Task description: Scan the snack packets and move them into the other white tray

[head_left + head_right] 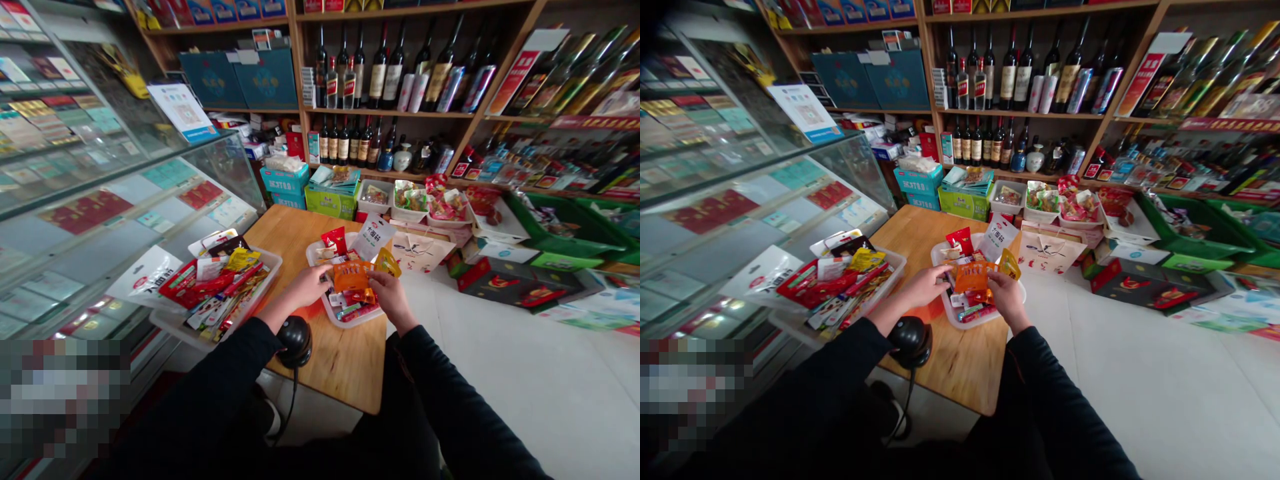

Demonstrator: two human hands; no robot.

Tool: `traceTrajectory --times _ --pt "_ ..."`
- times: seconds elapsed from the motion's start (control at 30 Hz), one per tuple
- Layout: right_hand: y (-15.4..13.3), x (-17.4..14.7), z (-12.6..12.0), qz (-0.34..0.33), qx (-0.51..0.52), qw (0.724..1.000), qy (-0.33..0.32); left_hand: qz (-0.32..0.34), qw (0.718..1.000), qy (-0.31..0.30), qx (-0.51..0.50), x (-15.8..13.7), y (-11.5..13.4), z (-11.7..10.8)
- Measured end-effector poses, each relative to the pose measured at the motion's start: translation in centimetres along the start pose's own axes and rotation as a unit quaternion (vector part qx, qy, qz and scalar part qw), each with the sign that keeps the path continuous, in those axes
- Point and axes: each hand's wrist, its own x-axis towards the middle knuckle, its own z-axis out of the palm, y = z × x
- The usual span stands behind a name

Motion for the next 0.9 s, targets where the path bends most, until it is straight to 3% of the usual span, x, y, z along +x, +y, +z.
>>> traceTrajectory --times 0.13,0.33,0.47,0.63,0.73,0.9 --pt "0.9 -0.6 -0.3 -0.034 -0.128 0.99 0.057 -0.009 1.0 -0.005 0.005 -1.1 -0.2 -1.0" --pt "1.6 -4.0 0.4 -0.15 -0.162 0.973 0.072 -0.04 0.998 0.041 -0.037 -6.6 -0.3 -3.6" --pt "2.6 -6.5 1.2 -0.236 -0.176 0.956 0.013 -0.082 0.982 0.136 0.105 -11.2 -3.9 -5.2" --pt "3.8 -7.8 1.3 -0.327 -0.253 0.907 -0.081 -0.105 0.949 0.15 0.256 -15.8 -9.8 -6.1" --pt "4.3 -7.6 1.3 -0.346 -0.277 0.892 -0.092 -0.123 0.935 0.165 0.289 -17.8 -11.6 -6.5" --pt "5.1 -7.5 1.5 -0.361 -0.292 0.881 -0.088 -0.177 0.932 0.156 0.274 -20.2 -12.7 -6.8"
